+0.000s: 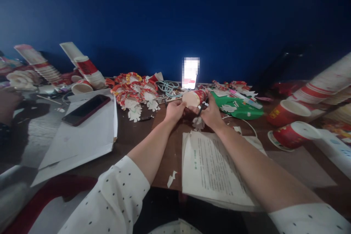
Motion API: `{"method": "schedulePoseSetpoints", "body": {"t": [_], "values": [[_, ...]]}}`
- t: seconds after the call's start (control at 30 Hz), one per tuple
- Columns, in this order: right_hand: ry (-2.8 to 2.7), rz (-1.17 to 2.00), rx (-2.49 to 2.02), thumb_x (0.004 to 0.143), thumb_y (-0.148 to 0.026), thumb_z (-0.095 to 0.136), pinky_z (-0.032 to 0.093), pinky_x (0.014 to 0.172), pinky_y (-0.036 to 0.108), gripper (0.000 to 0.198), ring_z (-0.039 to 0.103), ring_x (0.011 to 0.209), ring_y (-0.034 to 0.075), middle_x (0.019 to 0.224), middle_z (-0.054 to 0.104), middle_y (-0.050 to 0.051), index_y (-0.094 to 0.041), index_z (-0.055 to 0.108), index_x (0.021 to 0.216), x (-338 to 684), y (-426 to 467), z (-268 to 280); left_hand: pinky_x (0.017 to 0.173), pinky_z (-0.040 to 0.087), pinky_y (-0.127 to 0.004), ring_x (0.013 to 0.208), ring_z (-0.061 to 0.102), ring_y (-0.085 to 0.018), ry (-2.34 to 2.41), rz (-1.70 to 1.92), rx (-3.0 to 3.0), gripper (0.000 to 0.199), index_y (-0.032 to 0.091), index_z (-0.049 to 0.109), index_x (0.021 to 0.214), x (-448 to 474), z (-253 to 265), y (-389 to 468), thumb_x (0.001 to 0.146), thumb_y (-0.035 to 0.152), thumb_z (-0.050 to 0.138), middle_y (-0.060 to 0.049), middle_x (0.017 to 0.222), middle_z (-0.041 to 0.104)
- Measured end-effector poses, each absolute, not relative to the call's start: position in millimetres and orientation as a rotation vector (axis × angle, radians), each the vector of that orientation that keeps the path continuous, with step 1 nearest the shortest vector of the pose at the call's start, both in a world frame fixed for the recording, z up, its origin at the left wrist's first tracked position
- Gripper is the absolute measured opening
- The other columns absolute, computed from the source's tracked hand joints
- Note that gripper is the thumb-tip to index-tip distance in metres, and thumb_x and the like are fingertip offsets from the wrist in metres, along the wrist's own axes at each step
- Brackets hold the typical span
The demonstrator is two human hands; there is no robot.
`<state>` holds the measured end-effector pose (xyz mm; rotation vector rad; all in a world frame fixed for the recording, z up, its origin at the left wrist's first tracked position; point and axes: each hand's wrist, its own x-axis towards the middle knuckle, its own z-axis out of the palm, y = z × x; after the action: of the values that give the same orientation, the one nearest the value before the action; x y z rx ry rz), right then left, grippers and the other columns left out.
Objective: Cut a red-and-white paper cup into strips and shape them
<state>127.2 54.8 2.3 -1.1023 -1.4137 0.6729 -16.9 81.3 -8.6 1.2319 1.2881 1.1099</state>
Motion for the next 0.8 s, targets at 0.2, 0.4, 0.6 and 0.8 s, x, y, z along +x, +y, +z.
{"method": "schedulePoseSetpoints", "body": {"t": [0.2, 0.4, 0.6, 0.8], "values": [[-1.382, 0.657, -1.139, 0.058, -0.051, 0.082, 0.047, 0.1, 0.044, 0.09, 0.057, 0.116, 0.03, 0.126, 0.059, 0.016, -0.016, 0.047, 0.132, 128, 57, 2, 0.039, 0.029, -0.019, 0.038, 0.042, -0.006, 1.233, 1.119, 1.133, 0.02, 0.015, 0.057, 0.062, -15, -4, 78, 0.078, 0.027, 0.055, 0.0, 0.054, 0.06], [-1.22, 0.785, -1.164, 0.065, -0.054, 0.075, 0.05, 0.095, 0.04, 0.063, 0.065, 0.1, 0.024, 0.103, 0.068, 0.006, -0.019, 0.057, 0.114, 140, 69, -6, 0.039, 0.03, -0.019, 0.04, 0.044, -0.007, 1.223, 1.06, 1.262, 0.022, 0.017, 0.057, 0.061, -13, -6, 76, 0.076, 0.032, 0.056, 0.0, 0.055, 0.061], [-1.192, 0.767, -1.209, 0.064, -0.056, 0.074, 0.051, 0.092, 0.039, 0.065, 0.065, 0.098, 0.024, 0.099, 0.068, 0.005, -0.02, 0.056, 0.115, 141, 70, -8, 0.042, 0.033, -0.02, 0.042, 0.046, -0.008, 1.245, 1.048, 1.299, 0.021, 0.017, 0.06, 0.065, -13, -9, 77, 0.078, 0.033, 0.054, 0.0, 0.058, 0.063], [-1.344, 0.667, -1.221, 0.063, -0.049, 0.078, 0.05, 0.094, 0.042, 0.074, 0.063, 0.101, 0.025, 0.11, 0.066, 0.009, -0.018, 0.052, 0.124, 138, 62, -3, 0.061, 0.044, -0.023, 0.061, 0.058, -0.012, 1.418, 1.313, 1.406, 0.015, 0.017, 0.067, 0.081, -19, -14, 84, 0.076, 0.03, 0.062, -0.001, 0.071, 0.067]]}}
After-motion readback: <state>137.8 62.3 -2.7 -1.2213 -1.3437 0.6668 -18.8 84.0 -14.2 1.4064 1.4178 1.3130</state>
